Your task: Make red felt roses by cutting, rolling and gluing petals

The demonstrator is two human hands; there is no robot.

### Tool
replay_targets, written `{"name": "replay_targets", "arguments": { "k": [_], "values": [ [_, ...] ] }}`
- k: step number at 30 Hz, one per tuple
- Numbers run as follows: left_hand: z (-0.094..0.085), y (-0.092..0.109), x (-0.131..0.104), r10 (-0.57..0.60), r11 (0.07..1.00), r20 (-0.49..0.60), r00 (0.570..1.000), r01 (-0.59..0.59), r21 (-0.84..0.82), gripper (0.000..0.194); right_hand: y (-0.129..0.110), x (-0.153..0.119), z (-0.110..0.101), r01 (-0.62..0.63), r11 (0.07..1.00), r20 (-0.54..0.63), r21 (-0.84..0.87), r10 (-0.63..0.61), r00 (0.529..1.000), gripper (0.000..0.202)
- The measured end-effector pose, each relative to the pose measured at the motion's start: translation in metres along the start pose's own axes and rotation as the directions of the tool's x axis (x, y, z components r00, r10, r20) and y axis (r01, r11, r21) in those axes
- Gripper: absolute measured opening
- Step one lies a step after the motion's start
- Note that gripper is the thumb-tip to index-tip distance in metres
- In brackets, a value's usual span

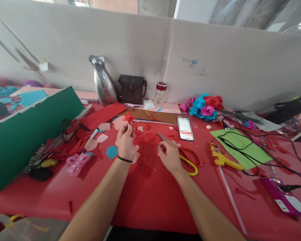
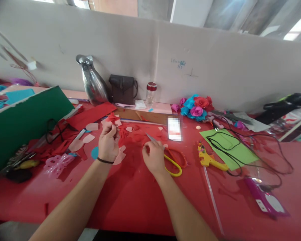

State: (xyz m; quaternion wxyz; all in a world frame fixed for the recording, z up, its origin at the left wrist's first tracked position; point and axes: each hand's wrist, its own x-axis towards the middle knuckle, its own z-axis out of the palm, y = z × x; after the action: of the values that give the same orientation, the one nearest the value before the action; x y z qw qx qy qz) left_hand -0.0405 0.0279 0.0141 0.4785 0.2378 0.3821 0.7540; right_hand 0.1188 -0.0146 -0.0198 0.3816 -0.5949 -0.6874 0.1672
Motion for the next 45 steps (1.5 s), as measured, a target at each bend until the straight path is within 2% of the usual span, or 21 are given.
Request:
{"name": "replay_targets", "arguments": {
  "k": [2,4,5,6,8,10,11,14,17,20,24,27,32,34,37,38,39,43,45],
  "values": [
    [0.002,0.0,-0.004,-0.11,0.994,0.074,0.991,0.108,0.032,0.023,-0.001,0.001,-0.003,-0.157,0.937,0.028,0.312,0.157,0.987,0.013],
    [0.004,-0.001,-0.009,-0.241,0.969,0.161,0.957,0.228,0.099,0.025,-0.002,0.002,-0.008,-0.307,0.758,0.159,0.575,0.265,0.951,0.017],
    [0.005,-0.001,-0.012,-0.304,0.95,0.211,0.929,0.278,0.145,0.026,-0.003,0.002,-0.01,-0.362,0.665,0.23,0.654,0.281,0.932,0.019],
    [0.006,-0.001,-0.015,-0.359,0.929,0.26,0.896,0.316,0.195,0.026,-0.004,0.003,-0.012,-0.399,0.589,0.287,0.703,0.279,0.917,0.02],
    [0.007,-0.002,-0.019,-0.437,0.893,0.341,0.833,0.353,0.28,0.027,-0.004,0.004,-0.015,-0.433,0.506,0.354,0.746,0.248,0.902,0.02],
    [0.007,-0.003,-0.022,-0.488,0.866,0.381,0.786,0.378,0.328,0.024,-0.003,0.004,-0.016,-0.432,0.493,0.373,0.755,0.219,0.902,0.018],
    [0.008,-0.003,-0.023,-0.501,0.858,0.385,0.775,0.388,0.336,0.025,-0.002,0.005,-0.015,-0.425,0.5,0.367,0.754,0.215,0.905,0.017],
    [0.008,-0.005,-0.023,-0.495,0.86,0.355,0.793,0.392,0.326,0.028,0.003,0.007,-0.014,-0.407,0.516,0.307,0.754,0.271,0.912,0.018],
    [0.007,-0.006,-0.022,-0.449,0.885,0.314,0.837,0.367,0.287,0.026,0.005,0.008,-0.014,-0.399,0.478,0.237,0.782,0.364,0.901,0.021],
    [0.007,-0.006,-0.021,-0.417,0.903,0.297,0.859,0.355,0.242,0.033,0.003,0.008,-0.015,-0.38,0.442,0.198,0.812,0.404,0.893,0.025],
    [0.01,-0.005,-0.025,-0.439,0.893,0.314,0.842,0.369,0.258,0.042,-0.004,0.005,-0.012,-0.385,0.483,0.244,0.786,0.33,0.912,0.03],
    [0.01,-0.007,-0.027,-0.457,0.88,0.325,0.828,0.366,0.303,0.047,-0.006,0.004,-0.01,-0.383,0.512,0.214,0.769,0.358,0.909,0.03],
    [0.007,-0.007,-0.021,-0.343,0.909,0.235,0.909,0.258,0.328,0.043,-0.005,0.006,-0.015,-0.35,0.473,0.18,0.809,0.367,0.912,0.027],
    [0.006,-0.004,-0.02,-0.345,0.9,0.284,0.895,0.229,0.371,0.046,-0.006,0.006,-0.017,-0.362,0.493,0.207,0.791,0.341,0.917,0.027],
    [0.008,-0.001,-0.024,-0.44,0.851,0.389,0.81,0.238,0.468,0.041,-0.008,0.005,-0.018,-0.399,0.55,0.273,0.734,0.298,0.915,0.028],
    [0.009,0.0,-0.025,-0.453,0.841,0.397,0.798,0.235,0.487,0.036,-0.008,0.005,-0.019,-0.399,0.564,0.278,0.723,0.291,0.915,0.028],
    [0.01,-0.001,-0.026,-0.448,0.839,0.39,0.805,0.227,0.494,0.032,-0.008,0.006,-0.02,-0.392,0.572,0.269,0.72,0.292,0.918,0.028],
    [0.01,-0.005,-0.025,-0.391,0.871,0.279,0.877,0.255,0.42,0.027,-0.005,0.01,-0.022,-0.337,0.552,0.142,0.763,0.365,0.92,0.027],
    [0.009,-0.005,-0.023,-0.41,0.885,0.253,0.876,0.316,0.343,0.026,-0.001,0.011,-0.021,-0.3,0.538,0.039,0.788,0.443,0.896,0.025]
  ]
}}
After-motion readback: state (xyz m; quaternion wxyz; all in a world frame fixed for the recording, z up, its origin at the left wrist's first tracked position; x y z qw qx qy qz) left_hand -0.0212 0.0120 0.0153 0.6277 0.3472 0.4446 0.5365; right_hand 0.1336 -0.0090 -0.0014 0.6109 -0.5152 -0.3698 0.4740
